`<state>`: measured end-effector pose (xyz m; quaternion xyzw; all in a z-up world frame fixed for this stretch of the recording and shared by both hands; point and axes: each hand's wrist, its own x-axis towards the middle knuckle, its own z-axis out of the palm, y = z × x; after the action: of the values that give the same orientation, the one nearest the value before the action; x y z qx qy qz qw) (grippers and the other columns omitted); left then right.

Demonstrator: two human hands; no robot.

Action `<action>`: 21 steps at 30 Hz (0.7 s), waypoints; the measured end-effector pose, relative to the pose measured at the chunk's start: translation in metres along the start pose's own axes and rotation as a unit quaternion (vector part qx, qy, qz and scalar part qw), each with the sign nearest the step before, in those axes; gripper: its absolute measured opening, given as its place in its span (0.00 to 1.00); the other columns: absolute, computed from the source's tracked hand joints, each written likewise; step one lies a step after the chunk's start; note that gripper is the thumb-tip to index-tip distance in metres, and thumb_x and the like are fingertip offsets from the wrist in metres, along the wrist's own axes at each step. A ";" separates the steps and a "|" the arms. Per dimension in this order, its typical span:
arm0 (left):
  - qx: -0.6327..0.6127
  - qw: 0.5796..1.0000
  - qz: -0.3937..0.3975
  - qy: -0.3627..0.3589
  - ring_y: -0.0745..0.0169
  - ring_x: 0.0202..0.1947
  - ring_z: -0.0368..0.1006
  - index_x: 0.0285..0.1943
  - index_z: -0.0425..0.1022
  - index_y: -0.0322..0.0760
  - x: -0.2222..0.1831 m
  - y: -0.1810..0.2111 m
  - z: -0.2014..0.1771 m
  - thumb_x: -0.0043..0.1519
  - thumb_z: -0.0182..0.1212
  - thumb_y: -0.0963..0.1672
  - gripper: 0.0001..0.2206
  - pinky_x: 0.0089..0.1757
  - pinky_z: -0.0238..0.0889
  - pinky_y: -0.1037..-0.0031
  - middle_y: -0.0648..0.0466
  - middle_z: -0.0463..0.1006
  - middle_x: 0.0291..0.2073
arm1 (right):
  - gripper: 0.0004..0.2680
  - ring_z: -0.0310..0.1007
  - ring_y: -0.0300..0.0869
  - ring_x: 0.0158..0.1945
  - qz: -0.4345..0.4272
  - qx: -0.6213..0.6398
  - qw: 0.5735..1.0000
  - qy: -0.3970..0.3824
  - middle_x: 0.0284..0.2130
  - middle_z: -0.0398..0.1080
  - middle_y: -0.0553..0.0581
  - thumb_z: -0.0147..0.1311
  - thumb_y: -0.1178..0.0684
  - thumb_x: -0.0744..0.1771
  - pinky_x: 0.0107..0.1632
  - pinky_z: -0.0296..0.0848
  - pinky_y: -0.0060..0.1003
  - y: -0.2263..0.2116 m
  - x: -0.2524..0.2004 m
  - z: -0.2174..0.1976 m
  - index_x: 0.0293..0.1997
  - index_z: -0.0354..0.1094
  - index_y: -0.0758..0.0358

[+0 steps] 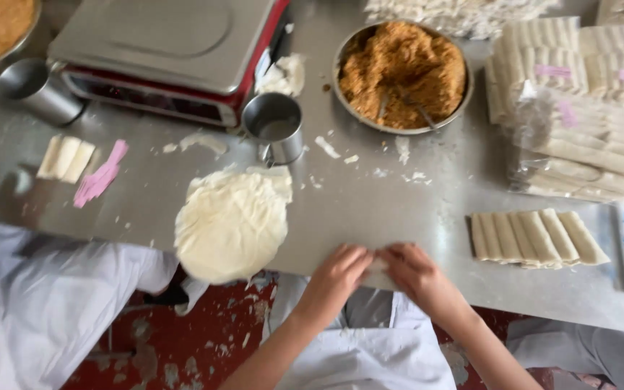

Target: A person is manually preparing food rolls by placing filling on thin wrappers and rolling them up on a stainless steel surface.

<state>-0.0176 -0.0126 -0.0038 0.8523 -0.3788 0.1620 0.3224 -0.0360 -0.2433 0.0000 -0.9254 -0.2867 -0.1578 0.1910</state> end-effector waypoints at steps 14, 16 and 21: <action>-0.275 0.954 -0.121 -0.020 0.55 0.49 0.81 0.61 0.73 0.35 0.003 0.004 -0.013 0.73 0.52 0.43 0.11 0.49 0.71 0.68 0.49 0.82 0.52 | 0.21 0.59 0.26 0.22 0.251 0.335 0.907 -0.044 0.53 0.82 0.48 0.61 0.51 0.66 0.27 0.68 0.21 -0.007 0.003 -0.021 0.68 0.68 0.61; -0.296 0.947 -0.121 -0.036 0.59 0.46 0.82 0.58 0.77 0.36 0.004 0.007 -0.022 0.72 0.55 0.44 0.10 0.45 0.71 0.71 0.51 0.84 0.49 | 0.25 0.73 0.35 0.34 0.265 0.441 0.854 -0.075 0.57 0.79 0.53 0.61 0.53 0.66 0.40 0.78 0.29 -0.018 0.001 -0.033 0.72 0.58 0.61; -0.352 0.927 -0.112 -0.058 0.66 0.39 0.83 0.58 0.80 0.37 -0.013 0.018 -0.021 0.67 0.64 0.39 0.11 0.40 0.74 0.76 0.54 0.87 0.43 | 0.32 0.88 0.42 0.45 0.389 0.563 0.720 -0.113 0.59 0.78 0.57 0.59 0.53 0.66 0.50 0.88 0.37 -0.024 -0.034 -0.065 0.79 0.43 0.55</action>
<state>-0.0403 -0.0006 0.0125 0.7284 -0.3321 -0.0691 0.5952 -0.0888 -0.2697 0.0502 -0.6884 0.0434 0.2263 0.6877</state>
